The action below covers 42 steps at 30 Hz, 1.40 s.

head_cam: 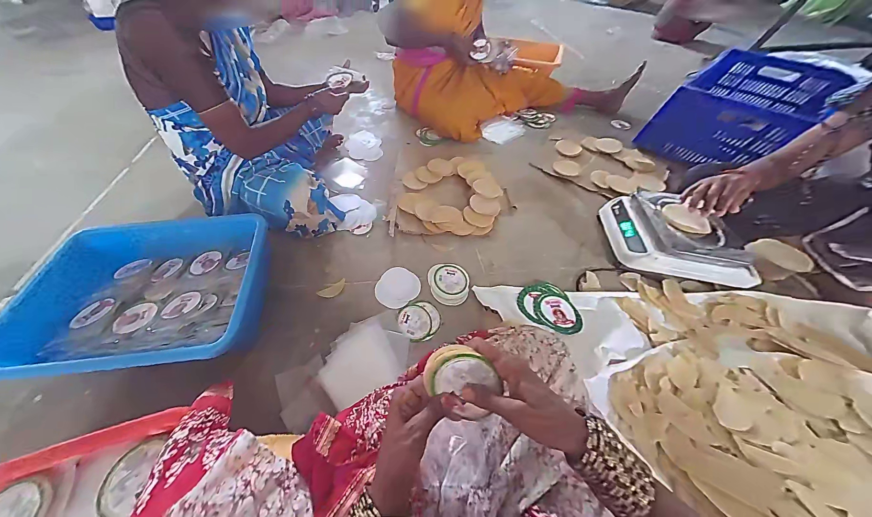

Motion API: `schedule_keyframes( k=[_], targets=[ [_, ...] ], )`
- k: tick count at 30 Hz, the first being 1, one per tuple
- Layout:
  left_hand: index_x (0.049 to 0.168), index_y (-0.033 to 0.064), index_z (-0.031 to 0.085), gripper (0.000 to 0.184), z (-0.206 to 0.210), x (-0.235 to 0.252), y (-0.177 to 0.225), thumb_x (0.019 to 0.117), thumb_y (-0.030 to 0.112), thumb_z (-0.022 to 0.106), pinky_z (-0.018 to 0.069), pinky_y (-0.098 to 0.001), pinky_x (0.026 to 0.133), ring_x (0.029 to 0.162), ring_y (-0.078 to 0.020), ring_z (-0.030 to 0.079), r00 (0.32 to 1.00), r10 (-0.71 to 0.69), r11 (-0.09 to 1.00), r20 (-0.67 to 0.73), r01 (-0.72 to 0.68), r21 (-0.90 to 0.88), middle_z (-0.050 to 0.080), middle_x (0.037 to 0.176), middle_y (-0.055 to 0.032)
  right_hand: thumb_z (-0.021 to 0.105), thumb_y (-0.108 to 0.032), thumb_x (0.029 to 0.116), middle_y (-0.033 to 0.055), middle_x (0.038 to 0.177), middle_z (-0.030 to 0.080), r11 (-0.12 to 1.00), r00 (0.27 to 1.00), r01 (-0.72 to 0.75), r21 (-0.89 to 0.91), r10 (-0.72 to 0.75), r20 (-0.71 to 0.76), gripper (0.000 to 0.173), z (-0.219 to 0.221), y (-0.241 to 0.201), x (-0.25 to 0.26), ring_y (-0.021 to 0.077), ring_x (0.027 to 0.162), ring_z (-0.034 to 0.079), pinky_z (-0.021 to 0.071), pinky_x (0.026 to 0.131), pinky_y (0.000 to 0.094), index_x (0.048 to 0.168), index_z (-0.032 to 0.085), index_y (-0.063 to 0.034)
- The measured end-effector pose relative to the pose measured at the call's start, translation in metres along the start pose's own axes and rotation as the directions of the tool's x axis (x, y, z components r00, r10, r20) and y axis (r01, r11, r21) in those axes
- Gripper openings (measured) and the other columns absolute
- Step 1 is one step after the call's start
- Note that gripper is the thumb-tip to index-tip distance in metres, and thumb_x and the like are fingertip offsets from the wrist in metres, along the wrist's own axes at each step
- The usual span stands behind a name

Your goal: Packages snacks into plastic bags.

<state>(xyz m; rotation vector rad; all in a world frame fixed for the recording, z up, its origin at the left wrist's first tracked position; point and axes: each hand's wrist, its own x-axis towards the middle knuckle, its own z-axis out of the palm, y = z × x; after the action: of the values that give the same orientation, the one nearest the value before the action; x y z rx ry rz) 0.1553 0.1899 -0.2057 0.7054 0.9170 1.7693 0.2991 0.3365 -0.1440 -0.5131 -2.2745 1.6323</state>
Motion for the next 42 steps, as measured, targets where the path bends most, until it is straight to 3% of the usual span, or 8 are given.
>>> schedule_keyframes(
  k=[5, 7, 9, 11, 16, 24, 30, 42],
  targets=[
    [0.111, 0.0019, 0.071, 0.017, -0.002, 0.001, 0.004, 0.0976, 0.005, 0.061, 0.0616, -0.0328, 0.084, 0.085, -0.0135, 0.074, 0.997, -0.012, 1.0, -0.074, 0.014, 0.019, 0.077, 0.094, -0.0059, 0.052, -0.066, 0.0968, 0.0095, 0.133, 0.066, 0.991, 0.999, 0.039, -0.128, -0.036, 0.028, 0.081, -0.025, 0.005, 0.006, 0.0128, 0.118, 0.065, 0.055, 0.1, 0.0356, 0.149, 0.049, -0.0043],
    [0.111, 0.0036, 0.072, 0.018, -0.002, 0.001, 0.007, 0.0978, 0.003, 0.06, 0.0612, -0.032, 0.086, 0.087, -0.0124, 0.074, 0.997, -0.004, 0.999, -0.082, 0.008, 0.052, 0.078, 0.095, -0.0045, 0.046, -0.062, 0.1017, 0.0042, 0.104, 0.074, 0.936, 0.981, 0.026, -0.352, -0.092, -0.172, 0.074, -0.042, -0.003, 0.011, 0.0117, 0.087, 0.07, 0.0603, 0.077, 0.0349, 0.151, 0.048, -0.0074],
    [0.11, 0.0056, 0.073, 0.018, -0.003, 0.0, 0.007, 0.0974, 0.001, 0.06, 0.0612, -0.0312, 0.085, 0.087, -0.0113, 0.074, 0.996, -0.002, 0.997, -0.09, 0.009, 0.078, 0.078, 0.095, -0.0026, 0.052, -0.041, 0.1046, 0.0092, 0.071, 0.065, 0.737, 0.957, -0.21, -0.643, 0.019, -0.29, 0.063, -0.06, -0.023, 0.019, 0.0257, 0.061, 0.061, 0.0537, 0.062, 0.0464, 0.156, 0.042, -0.0059],
    [0.108, 0.0097, 0.074, 0.02, -0.002, 0.001, 0.005, 0.0972, 0.001, 0.06, 0.0611, -0.0299, 0.085, 0.088, -0.0094, 0.074, 0.997, 0.01, 0.996, -0.083, -0.003, 0.091, 0.078, 0.095, 0.0004, 0.048, -0.03, 0.107, 0.0252, 0.102, 0.069, 0.381, 0.84, -0.481, -0.789, 0.457, -0.291, 0.058, -0.081, -0.05, 0.025, 0.0437, 0.1, 0.067, 0.05, 0.091, 0.0584, 0.158, 0.036, -0.0048],
    [0.107, 0.0152, 0.077, 0.024, -0.012, 0.002, 0.009, 0.0977, 0.002, 0.06, 0.0603, -0.0285, 0.087, 0.09, -0.0064, 0.073, 0.993, 0.068, 0.994, -0.092, -0.06, 0.092, 0.078, 0.097, 0.0035, 0.068, -0.024, 0.096, 0.0281, 0.114, 0.067, 0.096, 0.533, -0.421, -0.902, 0.831, -0.16, 0.031, -0.122, -0.039, -0.022, 0.0461, 0.113, 0.062, 0.0463, 0.093, 0.064, 0.105, 0.068, 0.0056],
    [0.11, 0.0016, 0.073, 0.017, -0.001, 0.01, -0.002, 0.0947, 0.005, 0.067, 0.0597, -0.033, 0.09, 0.092, -0.0127, 0.073, 0.999, 0.036, 0.994, -0.019, -0.034, 0.103, 0.077, 0.098, -0.0056, 0.067, -0.064, 0.0865, 0.0059, 0.123, 0.071, 0.943, 0.981, -0.193, -0.272, 0.19, -0.039, 0.085, -0.066, -0.02, -0.014, 0.0169, 0.105, 0.069, 0.0589, 0.085, 0.0388, 0.148, 0.05, -0.0087],
    [0.11, 0.0052, 0.073, 0.016, -0.004, 0.004, -0.002, 0.0989, 0.012, 0.064, 0.0625, -0.0295, 0.08, 0.082, -0.0108, 0.074, 0.996, 0.089, 0.996, -0.027, -0.089, 0.027, 0.077, 0.094, -0.0035, 0.076, -0.029, 0.085, -0.0048, 0.089, 0.074, 0.99, 0.988, -0.139, 0.006, 0.139, -0.061, 0.027, 0.003, -0.016, 0.018, 0.0021, 0.081, 0.069, 0.0591, 0.076, 0.0258, 0.104, 0.074, -0.0101],
    [0.103, 0.0016, 0.071, 0.014, -0.003, 0.007, 0.008, 0.1023, 0.009, 0.059, 0.0638, -0.0311, 0.073, 0.077, -0.017, 0.076, 0.985, 0.151, 0.988, -0.088, -0.153, -0.008, 0.077, 0.09, -0.0107, 0.079, -0.022, 0.0841, -0.0093, 0.091, 0.076, 0.999, 0.913, 0.043, 0.015, -0.033, -0.408, 0.022, -0.017, -0.032, -0.008, 0.0025, 0.081, 0.072, 0.0625, 0.073, 0.0226, 0.104, 0.073, -0.0158]
  ],
)
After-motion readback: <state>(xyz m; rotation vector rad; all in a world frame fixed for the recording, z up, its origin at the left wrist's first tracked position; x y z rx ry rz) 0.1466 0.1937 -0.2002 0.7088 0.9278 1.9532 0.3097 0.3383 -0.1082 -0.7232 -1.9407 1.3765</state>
